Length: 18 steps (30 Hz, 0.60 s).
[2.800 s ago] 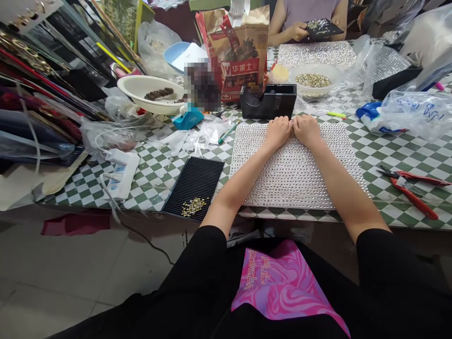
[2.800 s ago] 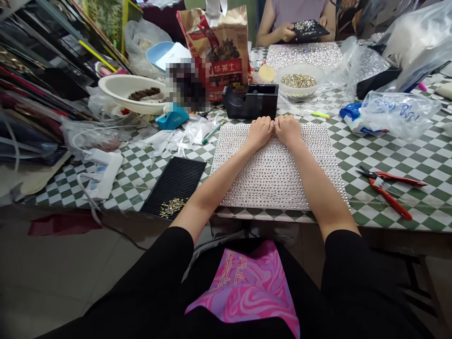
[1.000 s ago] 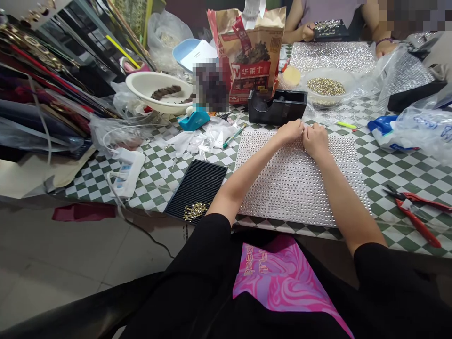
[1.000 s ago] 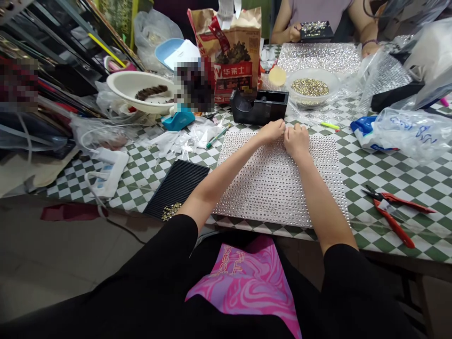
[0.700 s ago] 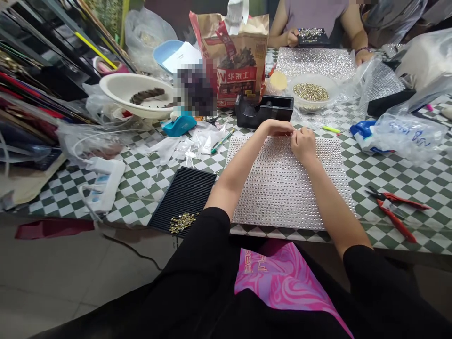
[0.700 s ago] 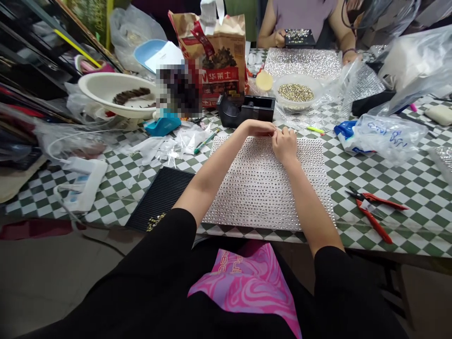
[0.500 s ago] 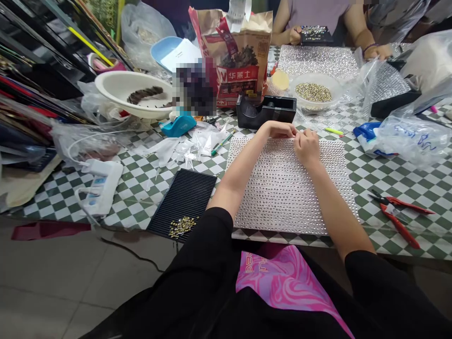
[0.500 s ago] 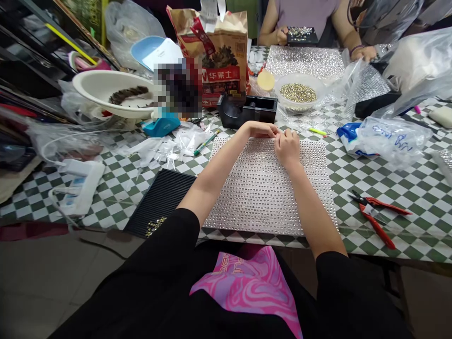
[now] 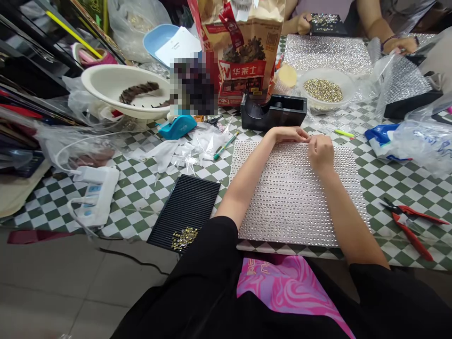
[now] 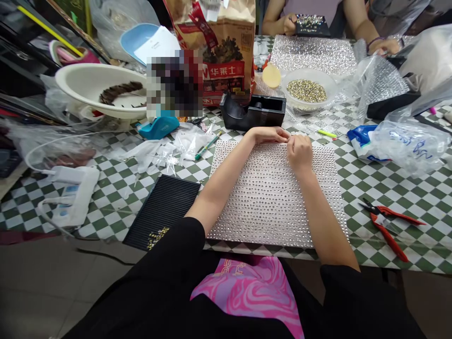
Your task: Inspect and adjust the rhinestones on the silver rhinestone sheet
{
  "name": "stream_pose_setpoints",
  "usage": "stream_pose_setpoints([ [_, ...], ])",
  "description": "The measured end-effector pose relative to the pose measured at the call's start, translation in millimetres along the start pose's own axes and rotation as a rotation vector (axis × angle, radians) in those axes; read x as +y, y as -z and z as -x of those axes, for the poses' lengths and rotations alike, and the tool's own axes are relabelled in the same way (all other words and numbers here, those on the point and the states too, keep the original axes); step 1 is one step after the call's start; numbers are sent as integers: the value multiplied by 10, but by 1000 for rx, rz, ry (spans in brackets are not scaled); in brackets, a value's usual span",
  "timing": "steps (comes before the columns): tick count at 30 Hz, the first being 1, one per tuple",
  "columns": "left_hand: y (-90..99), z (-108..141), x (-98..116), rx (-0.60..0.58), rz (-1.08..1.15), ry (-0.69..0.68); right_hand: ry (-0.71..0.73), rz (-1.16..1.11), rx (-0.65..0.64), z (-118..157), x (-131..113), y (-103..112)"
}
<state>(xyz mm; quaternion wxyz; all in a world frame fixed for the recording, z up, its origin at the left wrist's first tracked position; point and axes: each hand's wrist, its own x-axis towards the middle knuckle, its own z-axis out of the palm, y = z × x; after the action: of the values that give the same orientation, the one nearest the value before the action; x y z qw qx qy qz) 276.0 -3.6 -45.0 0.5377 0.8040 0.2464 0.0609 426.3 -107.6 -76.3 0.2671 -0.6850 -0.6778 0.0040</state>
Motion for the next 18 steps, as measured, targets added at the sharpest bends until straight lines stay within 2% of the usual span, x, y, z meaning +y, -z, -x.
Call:
stream_pose_setpoints([
  [7,-73,-90,103,20,3,40,-49,-74,47,-10,75,-12],
  [14,-142,-221,184,42,-13,42,-121,-44,95,-23,158,8],
  [18,-172,-291,231,94,-80,59,-148,-19,81,-22,166,21],
])
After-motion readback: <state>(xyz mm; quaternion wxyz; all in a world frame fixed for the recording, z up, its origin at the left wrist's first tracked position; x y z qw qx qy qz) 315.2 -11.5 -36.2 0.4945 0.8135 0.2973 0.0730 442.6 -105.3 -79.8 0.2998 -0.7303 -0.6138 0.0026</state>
